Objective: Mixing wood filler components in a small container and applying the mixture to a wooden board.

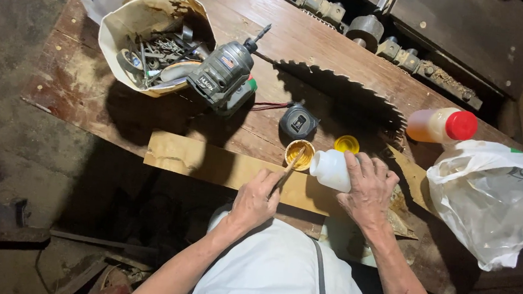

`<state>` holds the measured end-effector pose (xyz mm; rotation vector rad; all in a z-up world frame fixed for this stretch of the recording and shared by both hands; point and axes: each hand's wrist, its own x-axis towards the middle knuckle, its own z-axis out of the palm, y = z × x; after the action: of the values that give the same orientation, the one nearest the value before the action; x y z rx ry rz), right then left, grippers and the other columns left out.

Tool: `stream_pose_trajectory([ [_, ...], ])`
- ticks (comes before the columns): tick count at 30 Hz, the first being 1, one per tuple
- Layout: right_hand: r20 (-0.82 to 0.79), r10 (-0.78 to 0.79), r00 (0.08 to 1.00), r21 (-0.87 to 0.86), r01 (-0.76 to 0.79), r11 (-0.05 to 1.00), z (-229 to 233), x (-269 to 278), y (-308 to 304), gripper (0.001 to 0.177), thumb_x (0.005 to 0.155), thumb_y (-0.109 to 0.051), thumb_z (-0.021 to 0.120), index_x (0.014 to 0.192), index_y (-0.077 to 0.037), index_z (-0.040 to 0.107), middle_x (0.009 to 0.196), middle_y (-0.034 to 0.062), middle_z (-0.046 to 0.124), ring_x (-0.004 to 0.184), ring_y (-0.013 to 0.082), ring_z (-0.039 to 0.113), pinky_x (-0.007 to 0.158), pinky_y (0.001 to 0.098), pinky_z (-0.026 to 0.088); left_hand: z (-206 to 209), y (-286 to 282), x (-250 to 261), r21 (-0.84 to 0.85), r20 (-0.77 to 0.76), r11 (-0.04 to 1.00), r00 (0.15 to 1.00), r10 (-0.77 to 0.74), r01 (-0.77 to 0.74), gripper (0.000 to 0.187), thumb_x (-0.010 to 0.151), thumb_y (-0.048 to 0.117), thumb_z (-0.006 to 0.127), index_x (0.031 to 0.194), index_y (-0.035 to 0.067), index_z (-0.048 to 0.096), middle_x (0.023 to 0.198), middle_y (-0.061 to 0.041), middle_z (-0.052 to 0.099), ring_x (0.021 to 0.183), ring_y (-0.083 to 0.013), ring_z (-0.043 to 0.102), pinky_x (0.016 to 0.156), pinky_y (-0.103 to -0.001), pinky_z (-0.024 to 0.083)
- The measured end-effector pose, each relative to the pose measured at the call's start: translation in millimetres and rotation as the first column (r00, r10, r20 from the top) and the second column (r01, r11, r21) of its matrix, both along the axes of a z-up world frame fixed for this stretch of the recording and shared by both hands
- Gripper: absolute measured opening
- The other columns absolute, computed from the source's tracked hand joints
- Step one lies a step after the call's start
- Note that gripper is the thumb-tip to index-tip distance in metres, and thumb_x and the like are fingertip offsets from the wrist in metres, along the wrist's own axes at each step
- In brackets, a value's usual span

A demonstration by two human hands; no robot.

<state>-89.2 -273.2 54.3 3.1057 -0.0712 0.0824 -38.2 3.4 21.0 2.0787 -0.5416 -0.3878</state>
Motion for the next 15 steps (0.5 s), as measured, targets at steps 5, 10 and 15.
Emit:
stream_pose_trajectory([
  [5, 0.007, -0.003, 1.000, -0.003, 0.003, 1.000, -0.5, 1.9, 0.2, 0.098, 0.053, -0.028, 0.078, 0.149, -0.027, 0.054, 0.131, 0.0025, 0.058, 0.122, 0.0293, 0.053, 0.092, 0.0512, 0.036, -2.8, -0.3, 0.3, -0.019, -0.002, 1.000, 1.000, 0.007, -0.007, 0.037, 0.088, 0.006, 0.062, 0.124, 0.013, 0.067, 0.094, -0.009, 0.062, 0.087, -0.0346, 0.072, 0.071, -0.043, 0.062],
  [10, 0.007, -0.001, 1.000, -0.010, 0.001, 1.000, 0.6, 4.0, 1.2, 0.099, 0.052, -0.028, 0.078, 0.148, -0.026, 0.054, 0.132, 0.0029, 0.058, 0.122, 0.0290, 0.052, 0.093, 0.0514, 0.037, -12.0, 0.5, -0.6, -0.060, -0.019, 0.998, 1.000, 0.011, -0.012, 0.039, 0.087, 0.006, 0.064, 0.126, 0.013, 0.066, 0.095, -0.010, 0.063, 0.090, -0.0356, 0.073, 0.072, -0.044, 0.062],
  [15, 0.029, 0.028, 0.999, -0.041, -0.027, 0.999, 3.7, 4.4, 2.6, 0.102, 0.048, -0.024, 0.079, 0.147, -0.025, 0.055, 0.130, 0.0049, 0.059, 0.119, 0.0297, 0.052, 0.092, 0.0512, 0.036, -17.6, 1.8, -1.4, -0.051, 0.002, 0.999, 1.000, 0.014, -0.013, 0.037, 0.088, 0.008, 0.064, 0.124, 0.014, 0.066, 0.093, -0.009, 0.063, 0.088, -0.0338, 0.073, 0.071, -0.043, 0.062],
])
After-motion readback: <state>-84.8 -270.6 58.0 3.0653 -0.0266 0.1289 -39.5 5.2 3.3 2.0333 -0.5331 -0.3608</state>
